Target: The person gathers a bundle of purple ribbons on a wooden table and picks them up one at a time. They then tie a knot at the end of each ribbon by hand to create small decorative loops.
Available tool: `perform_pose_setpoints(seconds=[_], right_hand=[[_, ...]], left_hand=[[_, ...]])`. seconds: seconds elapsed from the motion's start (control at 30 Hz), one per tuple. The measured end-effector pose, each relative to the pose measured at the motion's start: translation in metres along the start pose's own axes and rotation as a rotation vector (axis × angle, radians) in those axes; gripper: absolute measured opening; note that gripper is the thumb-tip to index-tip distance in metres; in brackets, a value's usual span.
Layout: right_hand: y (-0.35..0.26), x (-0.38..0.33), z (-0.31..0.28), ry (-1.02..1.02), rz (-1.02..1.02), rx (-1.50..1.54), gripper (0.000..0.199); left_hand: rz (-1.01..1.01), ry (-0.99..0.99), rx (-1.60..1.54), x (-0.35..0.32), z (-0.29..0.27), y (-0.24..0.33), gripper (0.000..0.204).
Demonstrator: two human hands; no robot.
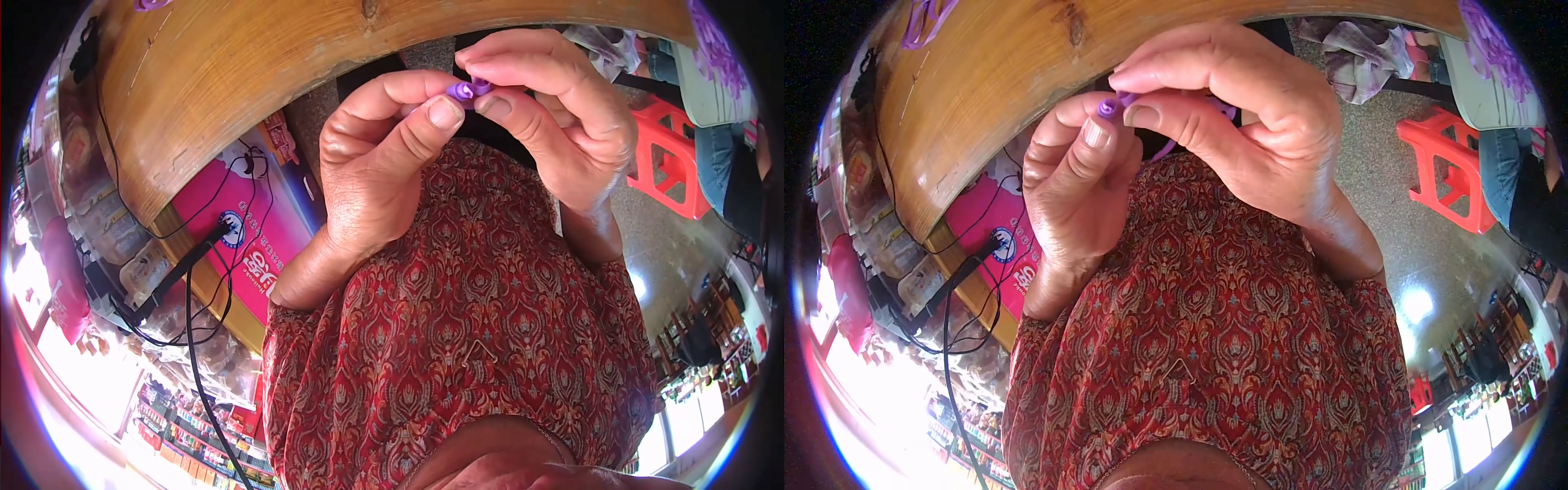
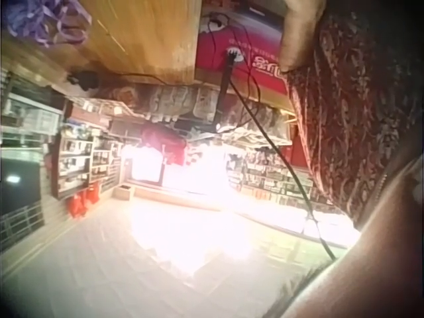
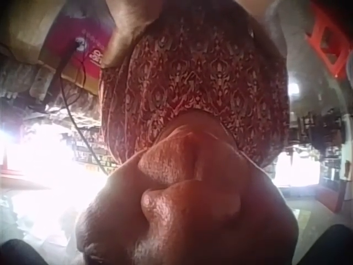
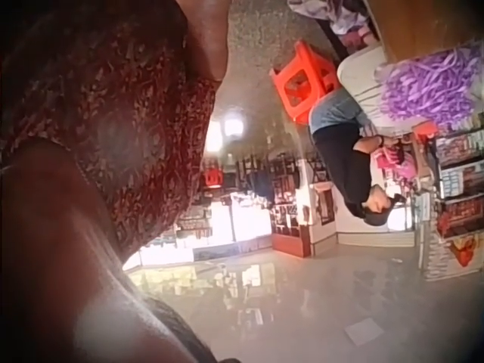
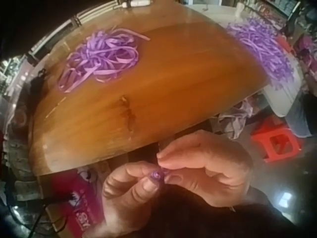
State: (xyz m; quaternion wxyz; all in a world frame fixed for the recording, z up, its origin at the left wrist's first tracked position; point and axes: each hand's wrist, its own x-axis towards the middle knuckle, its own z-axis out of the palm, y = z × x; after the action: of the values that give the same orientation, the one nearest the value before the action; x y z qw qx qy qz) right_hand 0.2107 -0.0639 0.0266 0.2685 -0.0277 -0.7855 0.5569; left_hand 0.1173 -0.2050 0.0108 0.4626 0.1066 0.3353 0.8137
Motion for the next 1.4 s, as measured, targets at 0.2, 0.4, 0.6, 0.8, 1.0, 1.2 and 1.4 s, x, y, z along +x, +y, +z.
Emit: perform_pose_setpoints(seconds=[0.2,0.4,0.6,0.8,1.0,1.2,1.4], right_hand=[[-0.004,-0.002,0.000,0.081,0.134,0.058,0.022],[-0.010,0.003,-0.001,0.073,0.141,0.044,0.023],[-0.008,0.000,-0.005,0.081,0.241,0.221,0.026],[-0.005,0.001,-0.008,0.032,0.088,0.086,0.022],[-0.004,0.004,-0.007,0.071,0.088,0.049,0.018],[-0.002,0.007,-0.009,0.044,-0.019,-0.108,0.017],[-0.002,0.008,-0.012,0.016,-0.082,-0.164,0.018]], left_hand=[[0.139,0.072,0.211,0.002,0.006,0.006,0.014],[0.158,0.128,0.387,0.003,0.015,0.008,0.011],[0.318,0.060,0.556,0.009,0.014,0.006,0.013],[0.318,0.044,0.645,0.011,0.009,0.005,0.016],[0.337,0.065,0.692,0.011,0.010,0.005,0.015],[0.328,0.063,0.743,0.010,0.014,0.006,0.017],[0.405,0.058,0.860,0.009,0.015,0.007,0.018]])
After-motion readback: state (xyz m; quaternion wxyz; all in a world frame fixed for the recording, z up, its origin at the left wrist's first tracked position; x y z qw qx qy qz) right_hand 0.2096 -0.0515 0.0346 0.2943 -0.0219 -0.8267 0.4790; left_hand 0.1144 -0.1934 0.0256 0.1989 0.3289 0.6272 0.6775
